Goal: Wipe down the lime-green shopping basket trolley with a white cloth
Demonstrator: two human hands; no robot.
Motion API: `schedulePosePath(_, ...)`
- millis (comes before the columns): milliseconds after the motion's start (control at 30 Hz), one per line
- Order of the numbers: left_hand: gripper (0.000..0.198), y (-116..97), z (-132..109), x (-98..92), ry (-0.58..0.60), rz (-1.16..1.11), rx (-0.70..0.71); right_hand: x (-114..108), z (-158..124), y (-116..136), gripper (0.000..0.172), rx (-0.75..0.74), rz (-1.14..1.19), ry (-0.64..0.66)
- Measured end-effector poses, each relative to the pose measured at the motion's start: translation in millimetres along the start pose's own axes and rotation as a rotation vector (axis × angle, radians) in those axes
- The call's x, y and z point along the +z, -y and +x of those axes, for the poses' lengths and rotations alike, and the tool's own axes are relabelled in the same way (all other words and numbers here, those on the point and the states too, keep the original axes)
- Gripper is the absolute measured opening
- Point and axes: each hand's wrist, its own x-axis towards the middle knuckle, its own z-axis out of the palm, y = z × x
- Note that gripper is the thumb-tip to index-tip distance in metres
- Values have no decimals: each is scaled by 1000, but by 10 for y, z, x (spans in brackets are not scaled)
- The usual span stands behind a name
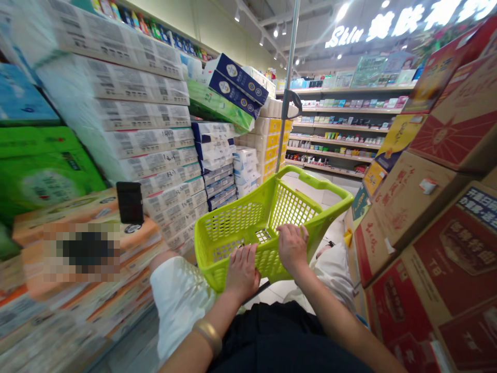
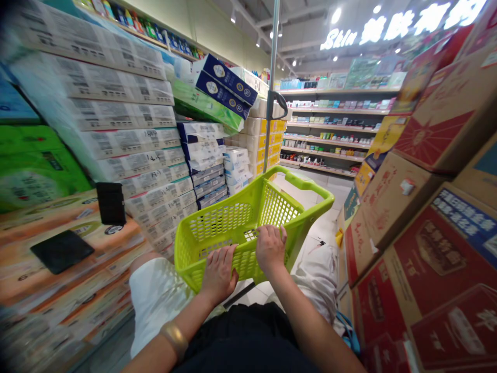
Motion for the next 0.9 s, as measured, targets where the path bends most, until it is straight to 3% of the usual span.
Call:
schedulePosePath(167,66,31,-10,-6,12,-4,9,114,-141,272,19,-118,83,71)
schedulePosePath(433,67,23,-17,21,-3,-15,9,-47,2,-51,22,-3,26,-15)
schedulePosePath(567,66,2,-7,15,0,-24,-12,30,-38,54,22,14,33,-10)
schedulePosePath(733,65,24,-10,-6,18,-26,4,111,-123,230,19,-81,83,53)
schedulePosePath(900,66,34,-14,-9,14,-27,5,-18,-10,9,22,-44,54,31)
